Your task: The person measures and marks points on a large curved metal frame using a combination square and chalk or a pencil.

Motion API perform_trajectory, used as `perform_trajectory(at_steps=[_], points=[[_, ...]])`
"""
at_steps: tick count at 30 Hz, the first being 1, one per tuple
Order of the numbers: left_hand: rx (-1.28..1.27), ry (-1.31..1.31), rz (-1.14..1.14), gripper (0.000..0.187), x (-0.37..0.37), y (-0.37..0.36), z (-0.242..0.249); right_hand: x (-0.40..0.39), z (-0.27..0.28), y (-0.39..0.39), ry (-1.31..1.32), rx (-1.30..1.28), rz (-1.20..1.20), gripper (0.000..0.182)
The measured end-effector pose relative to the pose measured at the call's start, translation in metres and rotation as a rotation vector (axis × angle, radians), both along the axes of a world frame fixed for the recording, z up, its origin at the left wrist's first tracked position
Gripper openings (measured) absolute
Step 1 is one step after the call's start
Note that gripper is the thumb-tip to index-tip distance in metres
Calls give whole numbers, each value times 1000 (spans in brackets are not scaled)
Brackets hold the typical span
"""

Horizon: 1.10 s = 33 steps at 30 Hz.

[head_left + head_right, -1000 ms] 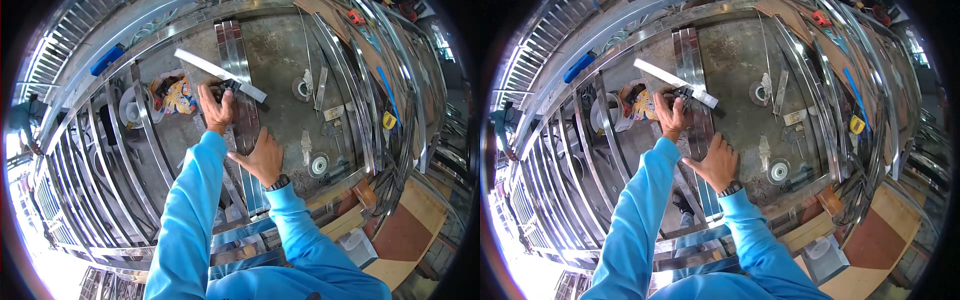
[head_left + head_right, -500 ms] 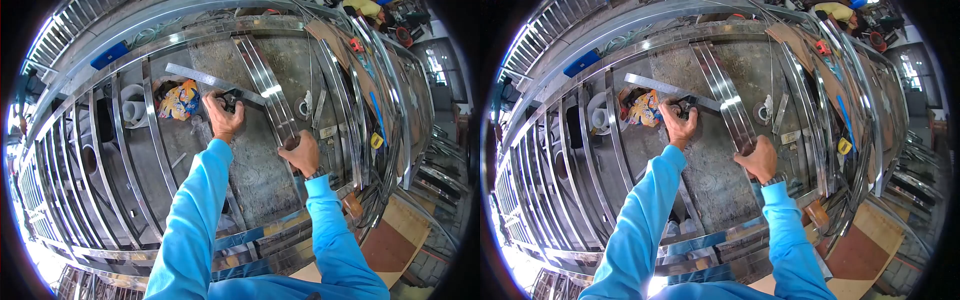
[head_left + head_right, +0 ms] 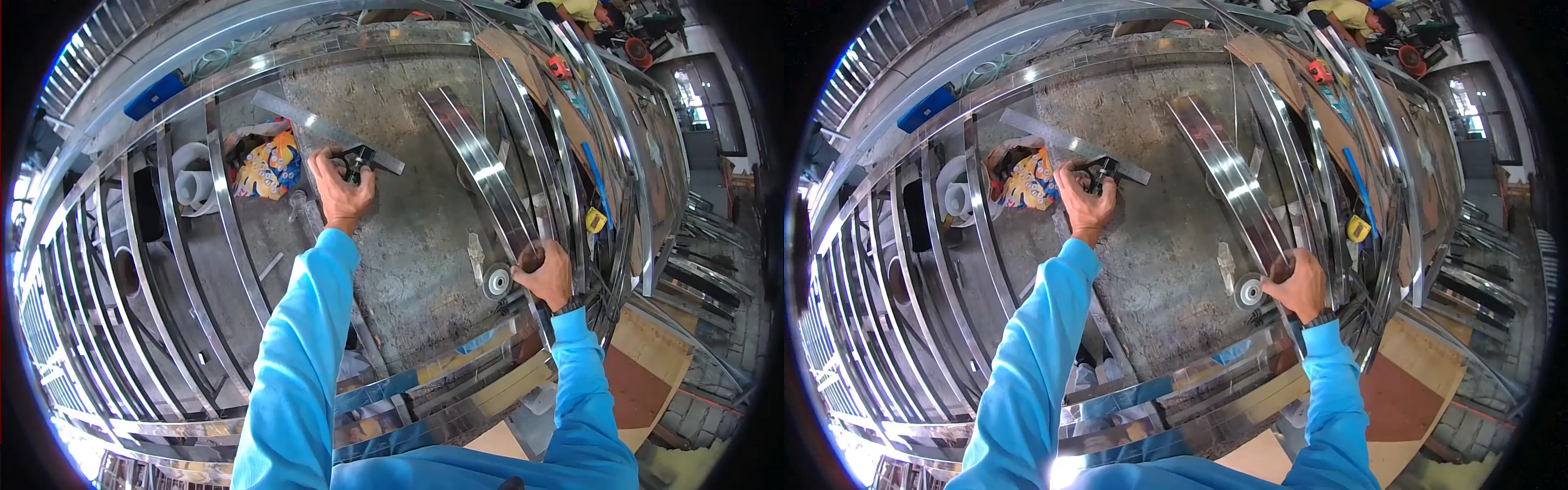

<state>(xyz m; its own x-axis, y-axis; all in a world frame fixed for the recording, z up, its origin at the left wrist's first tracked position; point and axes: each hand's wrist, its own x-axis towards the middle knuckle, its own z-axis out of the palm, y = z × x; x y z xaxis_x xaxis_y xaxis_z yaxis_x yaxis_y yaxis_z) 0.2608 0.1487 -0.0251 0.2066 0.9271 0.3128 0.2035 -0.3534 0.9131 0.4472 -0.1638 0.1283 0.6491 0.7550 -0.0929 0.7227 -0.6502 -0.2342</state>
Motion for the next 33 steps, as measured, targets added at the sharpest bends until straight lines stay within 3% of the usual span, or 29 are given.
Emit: perform_trajectory(at_steps=[8,10,15,20,21,22,24,26,30,33], points=[[-12,6,-7,46,1,0,6,18,2,-19,-20,-46,-83,43],[-17,11,-36,44,0,0,7,21,-1,-15,-189,-50,-77,44],[10,-64,-17,41,2,1,8,29,-15,-8,-231,-50,-170,51],[29,-16,-22,42,1,2,8,9,-9,15,-466,-192,-170,63],[28,-28,-17,42,3,2,6,3,-12,25,-497,-121,-163,63],[24,-36,-16,42,3,1,7,-4,-17,40,-475,-113,-161,63],[10,-1,-20,43,3,1,3,-19,-29,81,-345,178,-85,56],[-36,-29,-12,45,5,1,0,-37,-45,137,-50,392,44,44],[-18,-25,0,44,6,2,-6,-34,-107,230,281,536,187,38],[-6,-37,4,45,8,2,-10,-32,-114,277,520,503,155,39]])
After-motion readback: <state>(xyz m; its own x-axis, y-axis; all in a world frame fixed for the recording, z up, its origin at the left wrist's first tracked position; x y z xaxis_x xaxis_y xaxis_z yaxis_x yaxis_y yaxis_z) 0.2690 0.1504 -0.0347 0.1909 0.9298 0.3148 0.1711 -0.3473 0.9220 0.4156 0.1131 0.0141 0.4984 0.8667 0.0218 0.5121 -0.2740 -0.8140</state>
